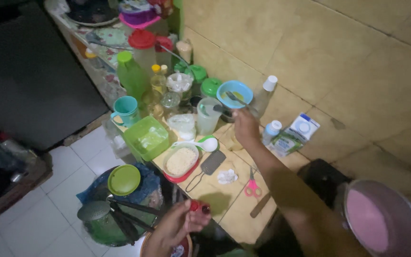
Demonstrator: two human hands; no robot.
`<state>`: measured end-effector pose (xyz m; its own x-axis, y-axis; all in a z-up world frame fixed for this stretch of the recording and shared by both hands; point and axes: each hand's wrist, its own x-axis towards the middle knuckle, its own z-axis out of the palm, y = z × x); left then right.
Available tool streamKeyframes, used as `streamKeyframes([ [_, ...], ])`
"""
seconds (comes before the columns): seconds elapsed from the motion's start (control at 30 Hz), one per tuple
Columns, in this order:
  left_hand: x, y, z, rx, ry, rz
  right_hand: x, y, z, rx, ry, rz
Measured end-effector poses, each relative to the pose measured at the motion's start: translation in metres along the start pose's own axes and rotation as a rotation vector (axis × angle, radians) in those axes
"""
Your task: Mixing food coloring and powder into a pot on a stove
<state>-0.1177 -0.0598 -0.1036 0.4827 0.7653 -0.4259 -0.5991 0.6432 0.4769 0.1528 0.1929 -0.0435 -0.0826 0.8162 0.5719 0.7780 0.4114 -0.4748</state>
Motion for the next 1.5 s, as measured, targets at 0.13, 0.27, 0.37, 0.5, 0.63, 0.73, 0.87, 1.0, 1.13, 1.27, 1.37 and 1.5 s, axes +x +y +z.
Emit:
streamKeyframes([
  [0.13, 0.020, 0.016, 0.031, 0.055, 0.026, -0.081, -0.009, -0.046, -0.082, 0.386, 0.230, 0.484],
  [0.27, 0.060, 0.022, 0.086, 0.109, -0.099, -0.054, -0.048, -0.076, -0.198, 1.043, 0.593, 0.417],
  [0.37, 0.091, 0.015, 0.140, 0.265, -0.190, -0.075, -0.125, -0.022, -0.277, 1.022, 0.687, 0.356],
  [0.5, 0.127, -0.017, 0.223, 0.408, -0.278, -0.124, -0.218, -0.024, -0.365, 0.928, 0.810, 0.095],
  [0.63, 0.170, -0.064, 0.273, 0.506, -0.348, -0.134, -0.305, 0.019, -0.410, 0.881, 0.898, 0.516],
  [0.73, 0.179, -0.080, 0.311, 0.631, -0.323, -0.059, -0.297, -0.013, -0.397, 0.203, 0.927, 0.482],
  [0.87, 0.174, -0.089, 0.347, 0.738, -0.325, 0.063, -0.286, -0.036, -0.394, -0.009, 0.899, 0.577],
  [1.0, 0.180, -0.102, 0.352, 0.771, -0.291, 0.159, -0.309, 0.003, -0.394, 0.237, 0.899, 0.402],
  [1.13, 0.159, -0.098, 0.366, 0.790, -0.220, 0.212, -0.298, 0.000, -0.395, 0.294, 0.872, 0.264],
  [1.27, 0.156, -0.094, 0.364, 0.851, -0.184, 0.257, -0.297, 0.001, -0.387, 0.149, 0.935, 0.364],
  [1.37, 0.154, -0.091, 0.367, 0.917, -0.181, 0.292, -0.292, -0.005, -0.390, 0.125, 0.892, 0.369],
  [1.5, 0.148, -0.087, 0.370, 1.105, -0.143, 0.333, -0.299, 0.006, -0.381, 0.129, 0.890, 0.367],
])
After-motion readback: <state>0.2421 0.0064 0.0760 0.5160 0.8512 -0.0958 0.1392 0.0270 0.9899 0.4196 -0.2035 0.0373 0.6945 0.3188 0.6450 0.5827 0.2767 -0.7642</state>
